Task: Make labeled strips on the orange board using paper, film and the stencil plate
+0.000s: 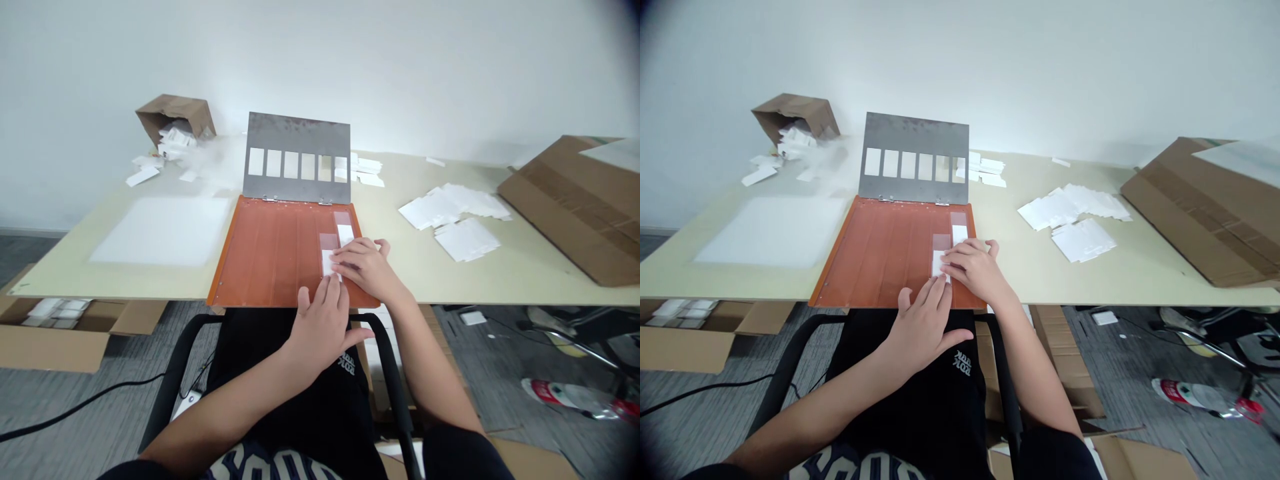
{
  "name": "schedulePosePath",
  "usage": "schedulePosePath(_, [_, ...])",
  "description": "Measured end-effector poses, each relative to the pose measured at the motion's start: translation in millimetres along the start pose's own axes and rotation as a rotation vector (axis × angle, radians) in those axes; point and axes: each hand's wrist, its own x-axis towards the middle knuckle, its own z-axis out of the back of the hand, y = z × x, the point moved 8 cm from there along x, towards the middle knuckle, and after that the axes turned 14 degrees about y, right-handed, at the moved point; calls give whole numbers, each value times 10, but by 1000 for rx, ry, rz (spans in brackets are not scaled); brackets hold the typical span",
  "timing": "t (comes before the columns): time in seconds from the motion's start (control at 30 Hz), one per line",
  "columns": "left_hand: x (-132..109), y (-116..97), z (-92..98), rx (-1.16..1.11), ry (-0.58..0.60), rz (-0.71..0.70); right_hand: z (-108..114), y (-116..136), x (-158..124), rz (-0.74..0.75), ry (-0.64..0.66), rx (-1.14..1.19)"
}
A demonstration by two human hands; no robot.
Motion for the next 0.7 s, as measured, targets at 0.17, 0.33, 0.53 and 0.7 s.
schedulePosePath(0.17, [28,16,26,-18,-8,-20,53,-18,92,12,32,2])
schedulePosePath(0.33, [49,45,55,-45,-9,-17,70,-156,351,-79,31,-51])
schedulePosePath(0.53, [36,41,29,-36,-11,-15,39,-193,434,-102,0,-25])
schedulePosePath(0.7, [37,45,20,-52,-9,-18,92,-157,370,-70,-23,131])
